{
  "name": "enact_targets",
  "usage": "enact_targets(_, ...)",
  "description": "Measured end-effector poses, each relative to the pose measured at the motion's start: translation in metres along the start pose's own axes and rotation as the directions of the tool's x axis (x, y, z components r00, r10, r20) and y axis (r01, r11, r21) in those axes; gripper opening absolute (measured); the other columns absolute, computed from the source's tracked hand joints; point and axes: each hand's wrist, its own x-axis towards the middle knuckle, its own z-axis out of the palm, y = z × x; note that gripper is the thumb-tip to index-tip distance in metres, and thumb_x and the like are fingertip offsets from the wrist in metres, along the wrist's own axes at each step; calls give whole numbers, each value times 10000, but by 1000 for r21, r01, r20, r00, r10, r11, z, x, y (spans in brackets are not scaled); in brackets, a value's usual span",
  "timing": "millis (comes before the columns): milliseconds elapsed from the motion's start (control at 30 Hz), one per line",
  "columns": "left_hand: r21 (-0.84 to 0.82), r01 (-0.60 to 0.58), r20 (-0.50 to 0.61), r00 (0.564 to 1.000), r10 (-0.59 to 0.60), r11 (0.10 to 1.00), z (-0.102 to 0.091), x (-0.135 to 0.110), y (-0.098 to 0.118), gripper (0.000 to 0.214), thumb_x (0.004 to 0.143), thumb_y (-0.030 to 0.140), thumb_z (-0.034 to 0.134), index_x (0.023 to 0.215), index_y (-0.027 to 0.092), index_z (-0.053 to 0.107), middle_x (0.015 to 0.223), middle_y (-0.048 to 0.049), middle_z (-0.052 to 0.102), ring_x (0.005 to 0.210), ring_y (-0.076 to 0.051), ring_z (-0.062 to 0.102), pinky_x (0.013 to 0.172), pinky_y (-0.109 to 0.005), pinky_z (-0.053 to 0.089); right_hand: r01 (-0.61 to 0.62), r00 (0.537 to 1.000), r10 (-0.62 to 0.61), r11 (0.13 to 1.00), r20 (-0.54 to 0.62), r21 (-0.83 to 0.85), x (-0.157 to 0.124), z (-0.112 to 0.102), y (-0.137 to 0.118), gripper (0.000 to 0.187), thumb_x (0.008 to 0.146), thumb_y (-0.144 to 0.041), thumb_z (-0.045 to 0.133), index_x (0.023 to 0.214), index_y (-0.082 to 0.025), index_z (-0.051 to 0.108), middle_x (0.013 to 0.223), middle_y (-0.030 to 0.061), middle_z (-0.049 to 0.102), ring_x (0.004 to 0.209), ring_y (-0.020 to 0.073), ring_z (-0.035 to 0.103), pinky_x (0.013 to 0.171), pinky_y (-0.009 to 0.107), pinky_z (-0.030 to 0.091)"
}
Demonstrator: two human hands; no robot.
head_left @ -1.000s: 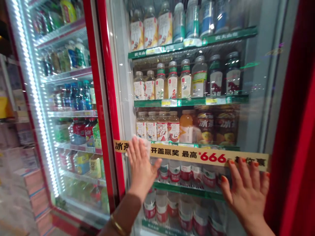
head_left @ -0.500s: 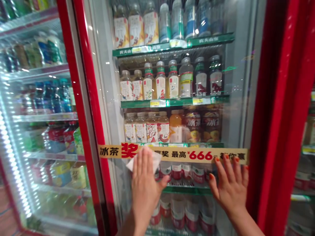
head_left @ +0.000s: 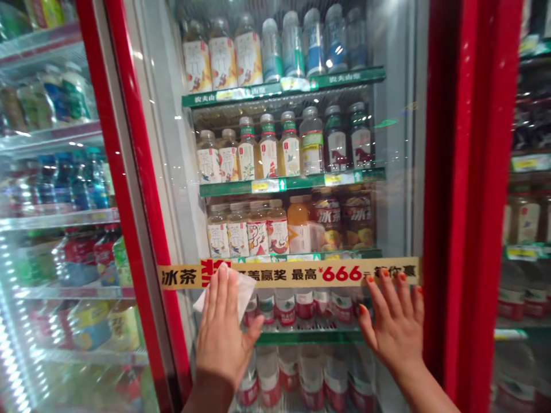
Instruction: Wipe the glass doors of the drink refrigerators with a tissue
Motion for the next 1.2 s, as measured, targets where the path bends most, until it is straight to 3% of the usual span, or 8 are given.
enact_targets(300,-66,-294,40,954,297,954,38,-3,161,1080,942,864,338,1704,99,300,1807,-65,265,1711,-216,168,1354,-411,378,17,1000,-17,1000,-3,-1,2,-3,2,778,1031,-321,550,1744,-347,239,1829,3,243,1699,327,211,1380,634,158)
enact_targets(433,-15,-271,29,962,271,963,16,-9,93,1029,971,846,328,1713,135,281,1811,-48,262,1709,-207,174,1347,-386,392,15,1000,-15,1000,1,-1,3,-4,0,788,1027,-359,577,1743,-332,251,1826,25,254,1697,348,213,1376,650,165)
enact_targets(600,38,154,8,988,-154,987,-5,-4,-32,931,1042,666,435,1747,219,23,1832,-166,76,1703,-404,129,1335,-703,319,-2,1000,2,1000,-26,1,1,-1,-2,779,1038,-384,568,1744,-338,244,1830,-16,233,1705,296,192,1401,573,131)
enact_targets(700,16,187,-19,982,-187,982,9,11,-15,961,1038,671,444,1744,195,-1,1831,-188,-5,1709,-429,39,1334,-757,259,-12,1000,12,1000,-9,-20,0,1,0,802,1029,-389,571,1750,-334,224,1832,0,231,1702,315,204,1392,595,153)
enact_targets(833,23,-80,-92,992,82,997,37,17,82,1040,958,858,344,1734,181,198,1833,-123,151,1728,-332,20,1418,-606,71,8,1000,-7,999,15,-34,-2,1,4,804,1026,-378,576,1750,-328,231,1829,25,249,1697,354,214,1376,637,174)
enact_targets(933,32,-227,-82,970,229,973,43,18,111,995,944,892,332,1711,259,302,1819,-16,241,1730,-260,26,1426,-485,-25,12,1000,-12,1000,11,3,-1,-7,2,793,1037,-364,587,1748,-340,235,1823,30,274,1696,348,219,1376,641,165)
enact_targets(1100,83,-390,-23,919,393,917,24,1,21,929,961,861,398,1703,307,323,1796,-4,316,1728,-257,41,1423,-503,-29,23,997,-27,999,73,49,23,-30,-16,704,1056,-423,577,1714,-394,329,1806,21,325,1681,354,262,1371,685,50)
enact_targets(1200,111,-228,-12,973,231,967,4,23,-56,914,1014,760,428,1741,270,168,1816,-98,254,1729,-295,25,1411,-590,38,229,966,-236,971,103,74,55,-29,-26,707,1051,-462,599,1705,-420,334,1781,-21,379,1711,312,164,1386,631,-18)
